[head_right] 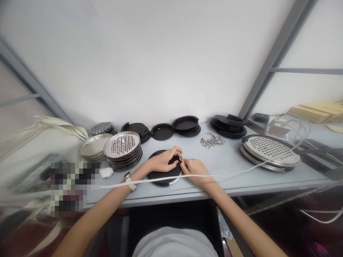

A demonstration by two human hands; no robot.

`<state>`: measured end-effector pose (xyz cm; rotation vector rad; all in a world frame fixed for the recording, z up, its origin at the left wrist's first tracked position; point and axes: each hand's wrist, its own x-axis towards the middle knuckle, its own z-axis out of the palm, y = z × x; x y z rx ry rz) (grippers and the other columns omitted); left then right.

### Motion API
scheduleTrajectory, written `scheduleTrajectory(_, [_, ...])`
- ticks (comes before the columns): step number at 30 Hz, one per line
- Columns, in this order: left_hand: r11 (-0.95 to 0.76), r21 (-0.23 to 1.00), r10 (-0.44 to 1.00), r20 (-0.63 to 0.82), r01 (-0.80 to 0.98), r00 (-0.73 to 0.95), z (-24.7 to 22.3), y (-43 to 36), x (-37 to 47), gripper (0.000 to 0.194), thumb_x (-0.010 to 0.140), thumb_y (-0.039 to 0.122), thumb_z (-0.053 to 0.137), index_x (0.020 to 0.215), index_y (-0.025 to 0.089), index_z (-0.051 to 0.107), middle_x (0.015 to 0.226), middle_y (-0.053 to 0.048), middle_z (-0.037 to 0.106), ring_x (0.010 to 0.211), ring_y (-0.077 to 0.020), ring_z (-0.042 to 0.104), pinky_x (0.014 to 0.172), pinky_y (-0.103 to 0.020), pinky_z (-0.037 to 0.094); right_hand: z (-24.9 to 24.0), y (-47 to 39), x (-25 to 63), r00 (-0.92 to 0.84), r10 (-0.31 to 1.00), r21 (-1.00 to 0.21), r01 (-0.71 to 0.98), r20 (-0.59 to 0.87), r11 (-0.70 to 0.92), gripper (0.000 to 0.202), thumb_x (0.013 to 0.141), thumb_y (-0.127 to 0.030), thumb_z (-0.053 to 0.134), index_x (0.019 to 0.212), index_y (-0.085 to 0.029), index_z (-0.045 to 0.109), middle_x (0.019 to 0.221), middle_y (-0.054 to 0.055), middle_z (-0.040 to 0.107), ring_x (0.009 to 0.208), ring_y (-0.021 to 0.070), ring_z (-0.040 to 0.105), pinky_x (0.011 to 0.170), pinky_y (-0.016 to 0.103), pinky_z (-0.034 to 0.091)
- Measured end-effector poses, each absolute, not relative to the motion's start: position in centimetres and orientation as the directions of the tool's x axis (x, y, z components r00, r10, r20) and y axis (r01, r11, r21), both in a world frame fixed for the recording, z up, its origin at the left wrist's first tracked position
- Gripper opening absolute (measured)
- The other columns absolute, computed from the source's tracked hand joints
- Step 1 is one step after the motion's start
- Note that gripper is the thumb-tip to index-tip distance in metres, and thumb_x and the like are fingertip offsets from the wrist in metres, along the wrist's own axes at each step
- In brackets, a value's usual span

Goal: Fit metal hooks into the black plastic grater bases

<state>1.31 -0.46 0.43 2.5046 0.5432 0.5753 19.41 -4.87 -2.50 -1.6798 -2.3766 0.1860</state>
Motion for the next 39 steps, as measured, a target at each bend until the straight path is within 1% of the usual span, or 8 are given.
scheduleTrajectory(5, [-0.804,0.518,0.504,0.331,0.293,0.798,0.52,-0.72,1.24,0.033,0.08,0.014,0.047,0.112,0.018,0.038,0.105,-0.008,0.057,0.101,-0.0184,0.053,0.092,-0.033,0.04,-2.69,-4.71,19.5,-0.325,0.936,-0.263,0.899,0.133,0.349,0.048,0.095,-0.038,0.022,0.072,-0.018,0.059,0.069,0.006,0.068,0.058,0.0145,0.059,0.055,0.025,0.028])
scheduleTrajectory(9, [-0.828,0.469,0.494,0.355,0.306,0.794,0.69,-0.81,1.26,0.026,0.08,0.013,0.047,0.105,0.017,0.044,0.102,-0.007,0.057,0.098,-0.0172,0.053,0.091,-0.031,0.04,-2.87,-4.59,19.56,-0.318,0.937,-0.279,0.896,0.143,0.346,0.044,0.095,-0.037,0.023,0.078,-0.018,0.059,0.072,0.006,0.068,0.06,0.015,0.059,0.056,0.024,0.029])
scheduleTrajectory(13, [-0.847,0.412,0.487,0.35,0.335,0.8,0.81,-0.74,1.34,0.017,0.079,0.012,0.046,0.095,0.018,0.049,0.096,-0.005,0.057,0.095,-0.0169,0.052,0.091,-0.031,0.038,-2.94,-4.59,19.59,-0.31,0.941,-0.281,0.899,0.139,0.337,0.043,0.095,-0.037,0.024,0.079,-0.017,0.059,0.073,0.006,0.068,0.061,0.015,0.059,0.057,0.024,0.029])
scheduleTrajectory(18, [-0.855,0.352,0.496,0.344,0.38,0.798,0.82,-0.72,1.4,0.013,0.079,0.014,0.046,0.091,0.019,0.051,0.093,-0.004,0.057,0.094,-0.0177,0.051,0.089,-0.033,0.036,-2.89,-4.59,19.59,-0.306,0.942,-0.285,0.899,0.135,0.333,0.042,0.095,-0.036,0.024,0.079,-0.018,0.058,0.072,0.005,0.067,0.06,0.0146,0.059,0.056,0.024,0.029])
scheduleTrajectory(27, [-0.848,0.329,0.519,0.358,0.415,0.776,0.74,-0.75,1.46,0.01,0.079,0.018,0.048,0.09,0.019,0.05,0.095,-0.005,0.054,0.095,-0.019,0.049,0.088,-0.033,0.035,-2.96,-4.5,19.59,-0.289,0.946,-0.308,0.896,0.146,0.321,0.037,0.093,-0.035,0.026,0.08,-0.018,0.056,0.068,0.004,0.064,0.057,0.0136,0.056,0.055,0.024,0.028])
scheduleTrajectory(35, [-0.841,0.318,0.533,0.352,0.438,0.769,0.74,-0.8,1.42,0.009,0.08,0.019,0.048,0.089,0.019,0.049,0.097,-0.006,0.052,0.094,-0.0194,0.049,0.089,-0.035,0.035,-2.7,-4.69,19.57,-0.301,0.936,-0.387,0.853,0.185,0.35,0.03,0.092,-0.033,0.026,0.081,-0.02,0.051,0.063,0.001,0.06,0.052,0.0131,0.051,0.052,0.023,0.029])
scheduleTrajectory(37, [-0.839,0.32,0.537,0.349,0.441,0.768,0.77,-0.85,1.43,0.013,0.08,0.02,0.048,0.093,0.019,0.048,0.098,-0.006,0.051,0.096,-0.0204,0.049,0.09,-0.036,0.036,-2.63,-4.75,19.58,-0.313,0.929,-0.387,0.846,0.196,0.367,0.029,0.092,-0.033,0.026,0.082,-0.02,0.051,0.065,0.002,0.06,0.053,0.0133,0.052,0.053,0.023,0.03])
scheduleTrajectory(39, [-0.836,0.33,0.541,0.364,0.438,0.758,0.78,-0.91,1.42,0.024,0.079,0.02,0.049,0.103,0.018,0.044,0.105,-0.008,0.051,0.101,-0.022,0.049,0.091,-0.037,0.036,-2.6,-4.78,19.59,-0.327,0.924,-0.389,0.839,0.197,0.38,0.029,0.093,-0.032,0.026,0.082,-0.02,0.05,0.066,0.002,0.06,0.054,0.0134,0.052,0.054,0.023,0.032])
